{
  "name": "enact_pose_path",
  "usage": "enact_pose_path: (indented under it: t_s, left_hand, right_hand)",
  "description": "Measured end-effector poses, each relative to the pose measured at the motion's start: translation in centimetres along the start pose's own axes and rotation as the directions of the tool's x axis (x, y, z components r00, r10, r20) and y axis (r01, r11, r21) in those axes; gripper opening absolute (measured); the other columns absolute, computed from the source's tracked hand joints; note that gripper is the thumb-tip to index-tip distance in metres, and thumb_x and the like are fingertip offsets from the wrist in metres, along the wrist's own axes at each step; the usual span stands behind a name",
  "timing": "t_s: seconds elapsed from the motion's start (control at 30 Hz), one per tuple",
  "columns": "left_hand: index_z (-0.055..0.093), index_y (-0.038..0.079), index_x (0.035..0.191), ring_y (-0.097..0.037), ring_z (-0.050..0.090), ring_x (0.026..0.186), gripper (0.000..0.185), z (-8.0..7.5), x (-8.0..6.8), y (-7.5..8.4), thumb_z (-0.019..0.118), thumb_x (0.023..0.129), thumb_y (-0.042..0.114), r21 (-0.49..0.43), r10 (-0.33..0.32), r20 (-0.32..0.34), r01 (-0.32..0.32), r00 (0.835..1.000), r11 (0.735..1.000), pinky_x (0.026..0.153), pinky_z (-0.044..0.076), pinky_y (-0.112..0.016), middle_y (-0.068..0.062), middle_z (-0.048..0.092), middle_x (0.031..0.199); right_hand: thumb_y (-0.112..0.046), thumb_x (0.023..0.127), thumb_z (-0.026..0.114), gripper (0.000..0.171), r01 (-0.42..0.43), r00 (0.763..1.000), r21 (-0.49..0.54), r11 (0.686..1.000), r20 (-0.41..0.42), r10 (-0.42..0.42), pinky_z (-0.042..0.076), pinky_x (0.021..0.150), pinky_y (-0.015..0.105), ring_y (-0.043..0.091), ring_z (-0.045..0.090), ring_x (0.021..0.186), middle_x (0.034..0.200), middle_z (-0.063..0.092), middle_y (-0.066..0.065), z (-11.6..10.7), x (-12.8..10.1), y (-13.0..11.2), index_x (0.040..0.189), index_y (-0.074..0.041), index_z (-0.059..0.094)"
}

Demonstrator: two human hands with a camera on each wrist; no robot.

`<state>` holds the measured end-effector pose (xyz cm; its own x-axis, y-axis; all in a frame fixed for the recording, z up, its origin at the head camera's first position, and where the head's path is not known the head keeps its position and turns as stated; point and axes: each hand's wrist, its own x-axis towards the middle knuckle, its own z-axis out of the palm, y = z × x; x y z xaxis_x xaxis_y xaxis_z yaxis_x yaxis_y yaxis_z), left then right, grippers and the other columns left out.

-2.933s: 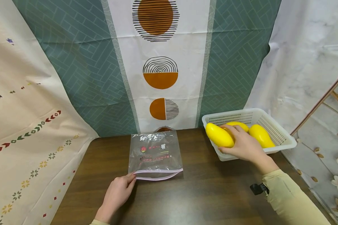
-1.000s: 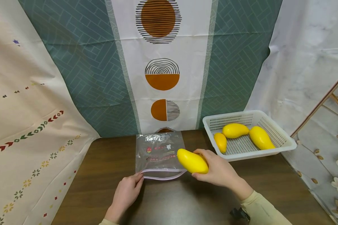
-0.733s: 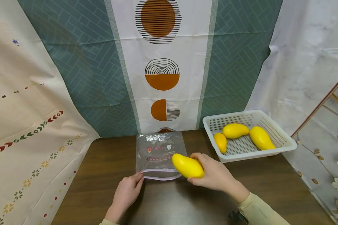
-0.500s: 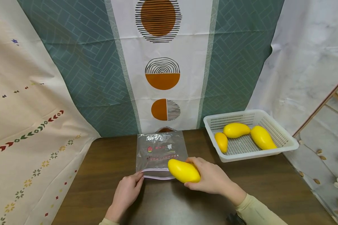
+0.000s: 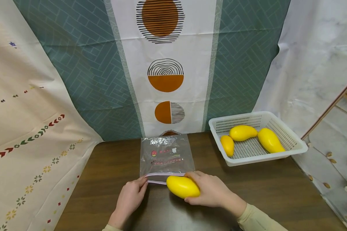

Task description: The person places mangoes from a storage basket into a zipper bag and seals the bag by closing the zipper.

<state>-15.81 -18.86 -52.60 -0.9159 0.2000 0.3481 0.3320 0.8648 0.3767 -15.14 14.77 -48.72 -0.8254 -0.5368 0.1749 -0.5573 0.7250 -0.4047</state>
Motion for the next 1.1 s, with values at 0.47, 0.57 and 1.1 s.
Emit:
enact_pose_path:
  t_s: [0.47, 0.57, 1.1]
  left_hand:
    - [0.083, 0.005, 0.119, -0.031, 0.077, 0.109, 0.023, 0.1, -0.1, 0.6, 0.08, 0.097, 0.011, -0.005, -0.009, 0.006, 0.009, 1.0, 1.0, 0.087, 0.063, -0.051, -0.008, 0.078, 0.122]
    - [0.083, 0.005, 0.119, -0.03, 0.077, 0.109, 0.023, 0.0, 0.0, 0.8, 0.08, 0.097, 0.012, -0.008, -0.009, 0.005, 0.009, 1.0, 1.0, 0.087, 0.063, -0.051, -0.008, 0.078, 0.122]
    - [0.082, 0.004, 0.121, -0.031, 0.077, 0.11, 0.025, 0.2, 0.1, 0.9, 0.079, 0.098, 0.014, -0.009, -0.014, 0.03, 0.015, 0.999, 1.0, 0.089, 0.062, -0.051, -0.008, 0.078, 0.123]
  right_hand:
    - [-0.068, 0.081, 0.081, 0.074, -0.073, 0.997, -0.032, 0.997, -0.028, 0.072, 0.045, 0.057, 0.028, 0.007, 0.056, 0.078, 0.119, 0.071, -0.003, 1.0, 0.6, -1.5, 0.139, -0.024, 0.065]
    - [-0.068, 0.08, 0.081, 0.076, -0.088, 0.995, -0.055, 0.995, -0.045, 0.085, 0.044, 0.056, 0.029, 0.008, 0.057, 0.078, 0.118, 0.071, -0.001, 1.2, 0.7, -1.9, 0.139, -0.023, 0.065]
    - [-0.068, 0.08, 0.082, 0.075, -0.101, 0.992, -0.187, 0.977, -0.09, 0.086, 0.054, 0.058, 0.037, 0.019, 0.068, 0.084, 0.112, 0.071, 0.002, 3.3, 1.4, -3.3, 0.135, -0.02, 0.065]
